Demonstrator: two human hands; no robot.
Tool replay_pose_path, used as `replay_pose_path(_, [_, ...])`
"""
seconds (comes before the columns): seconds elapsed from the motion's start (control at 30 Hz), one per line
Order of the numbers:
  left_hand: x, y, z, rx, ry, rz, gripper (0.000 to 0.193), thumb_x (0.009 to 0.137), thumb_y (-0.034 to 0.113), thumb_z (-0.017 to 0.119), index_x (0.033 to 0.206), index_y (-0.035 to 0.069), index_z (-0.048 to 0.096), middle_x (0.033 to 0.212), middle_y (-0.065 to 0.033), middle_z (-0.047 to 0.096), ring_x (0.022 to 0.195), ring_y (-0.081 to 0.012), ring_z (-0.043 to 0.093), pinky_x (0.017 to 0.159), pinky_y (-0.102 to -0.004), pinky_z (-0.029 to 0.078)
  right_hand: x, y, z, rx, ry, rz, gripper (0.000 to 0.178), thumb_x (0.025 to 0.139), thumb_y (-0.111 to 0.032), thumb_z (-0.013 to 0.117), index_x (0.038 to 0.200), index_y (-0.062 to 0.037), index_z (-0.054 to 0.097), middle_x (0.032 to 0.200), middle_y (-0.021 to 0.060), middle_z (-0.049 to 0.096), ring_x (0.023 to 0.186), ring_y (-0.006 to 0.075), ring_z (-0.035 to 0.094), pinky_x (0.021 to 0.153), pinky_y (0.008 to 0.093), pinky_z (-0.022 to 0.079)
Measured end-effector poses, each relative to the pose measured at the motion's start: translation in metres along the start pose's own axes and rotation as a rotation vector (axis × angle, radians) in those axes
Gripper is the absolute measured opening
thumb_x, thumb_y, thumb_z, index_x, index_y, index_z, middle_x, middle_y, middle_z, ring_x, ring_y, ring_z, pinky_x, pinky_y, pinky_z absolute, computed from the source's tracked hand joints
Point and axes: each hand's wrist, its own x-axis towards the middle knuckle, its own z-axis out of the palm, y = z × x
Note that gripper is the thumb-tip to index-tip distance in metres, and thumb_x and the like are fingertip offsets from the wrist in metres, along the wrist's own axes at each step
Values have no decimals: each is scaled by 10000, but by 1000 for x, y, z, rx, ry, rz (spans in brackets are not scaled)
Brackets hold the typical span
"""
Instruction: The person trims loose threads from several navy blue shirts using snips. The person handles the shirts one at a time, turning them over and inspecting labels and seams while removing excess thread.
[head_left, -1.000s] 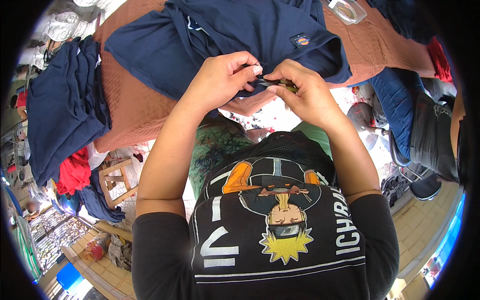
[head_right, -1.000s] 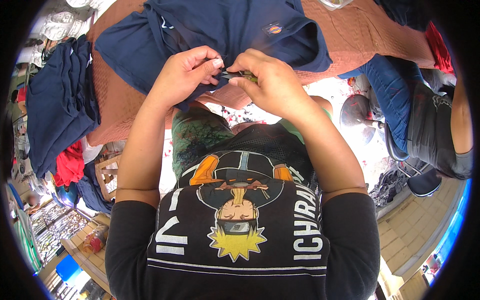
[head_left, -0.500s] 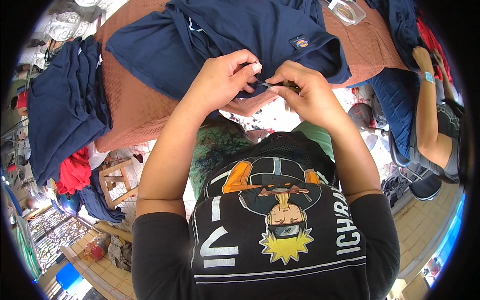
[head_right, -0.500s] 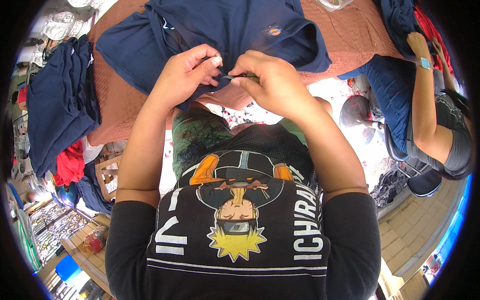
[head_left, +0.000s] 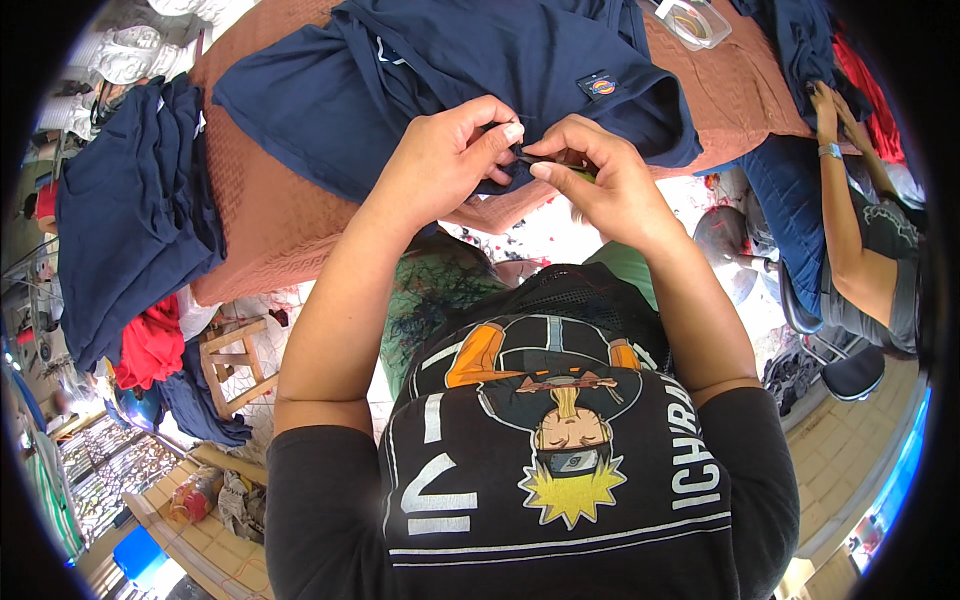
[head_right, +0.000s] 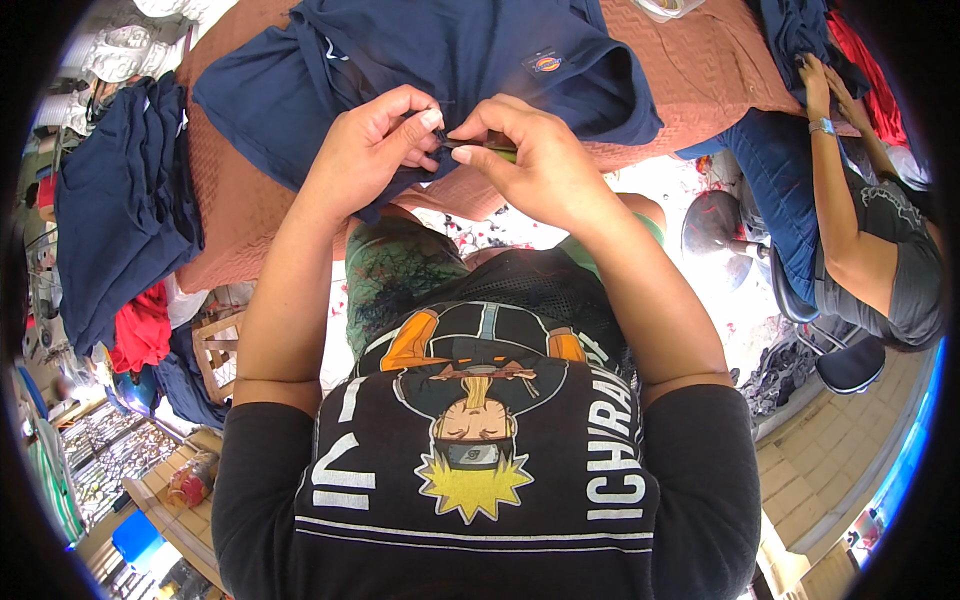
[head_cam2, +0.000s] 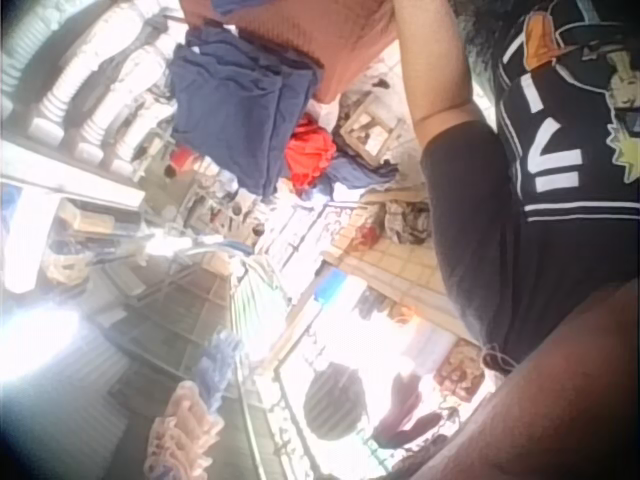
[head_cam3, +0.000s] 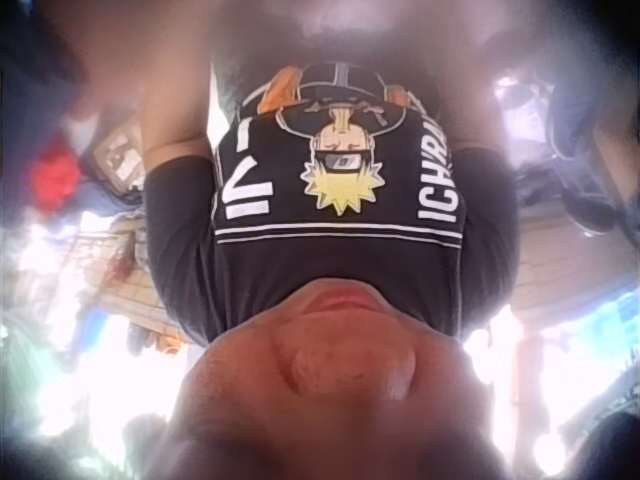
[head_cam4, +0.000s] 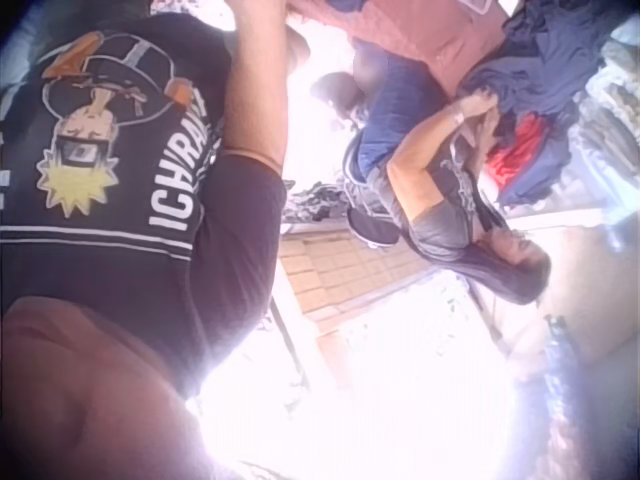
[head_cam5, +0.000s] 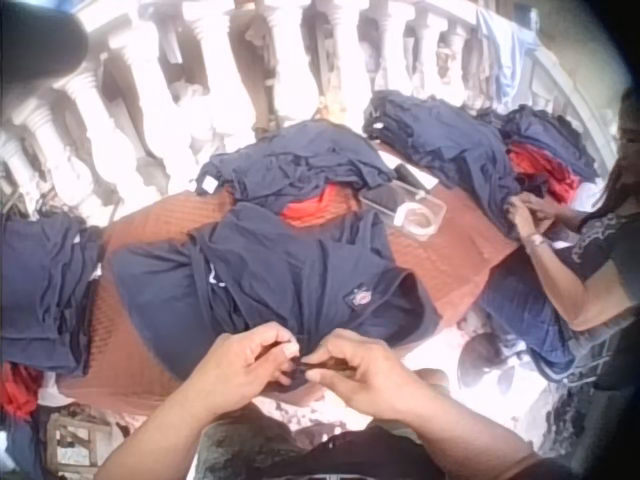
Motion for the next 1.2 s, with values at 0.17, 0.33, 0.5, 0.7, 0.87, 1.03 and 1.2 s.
replay_pose_path(0.17, [0, 2, 1, 13, 3, -1, 220, 968, 226, 593, 1041, 21, 620, 821, -47, 644, 737, -112, 655, 690, -260, 556, 0, 1, 2, -37, 21, -45, 148, 845, -52, 694, 962, 11, 629, 862, 74, 563, 779, 149, 600, 711, 278, 490])
replay_pose_path(0.33, [-1, 2, 3, -30, 10, -3, 205, 972, 214, 585, 1047, 25, 618, 824, -46, 650, 752, -118, 662, 696, -255, 551, 0, 1, -1, -39, -12, -32, 143, 839, -50, 694, 951, 9, 627, 861, 77, 565, 773, 158, 602, 711, 281, 490])
replay_pose_path(0.5, [-13, 20, -12, 223, -19, 187, 161, 940, 182, 607, 978, 31, 649, 988, -75, 643, 855, -122, 629, 696, -230, 490, -1, 0, -7, -92, 5, -71, 154, 840, -58, 699, 968, 1, 638, 866, 69, 568, 794, 146, 594, 725, 274, 481])
replay_pose_path(0.7, [-62, 91, -48, 476, 15, 586, 335, 859, 288, 534, 910, -18, 661, 1132, -163, 570, 1025, -244, 526, 904, -341, 366, 0, 1, -35, -95, 183, -126, 199, 846, -116, 718, 1018, -39, 654, 858, 50, 594, 789, 111, 569, 740, 253, 468])
replay_pose_path(0.87, [-49, 60, -43, 357, 288, 739, 124, 833, 133, 645, 907, 34, 628, 1007, -103, 595, 866, -186, 539, 789, -289, 435, 8, -15, -60, -273, 90, -144, 199, 862, -155, 705, 1020, -46, 650, 737, 33, 590, 696, 106, 549, 681, 263, 472])
replay_pose_path(1.03, [-41, -18, 35, 956, 308, 604, 568, 629, 208, 846, 1094, 117, 532, 1135, -97, 525, 1152, -308, 484, 1031, -466, 304, 21, -56, -111, -523, -53, 8, 192, 908, -114, 658, 1078, -36, 617, 783, -55, 536, 673, 11, 463, 573, 188, 387])
replay_pose_path(1.2, [-10, -32, 37, 732, 461, 579, 425, 696, -35, 646, 1090, 99, 559, 1128, -47, 608, 1117, -220, 565, 1036, -435, 341, 10, -85, -180, -519, 21, -100, 407, 840, -233, 723, 1175, -44, 591, 1010, 55, 607, 951, 127, 564, 816, 266, 449])
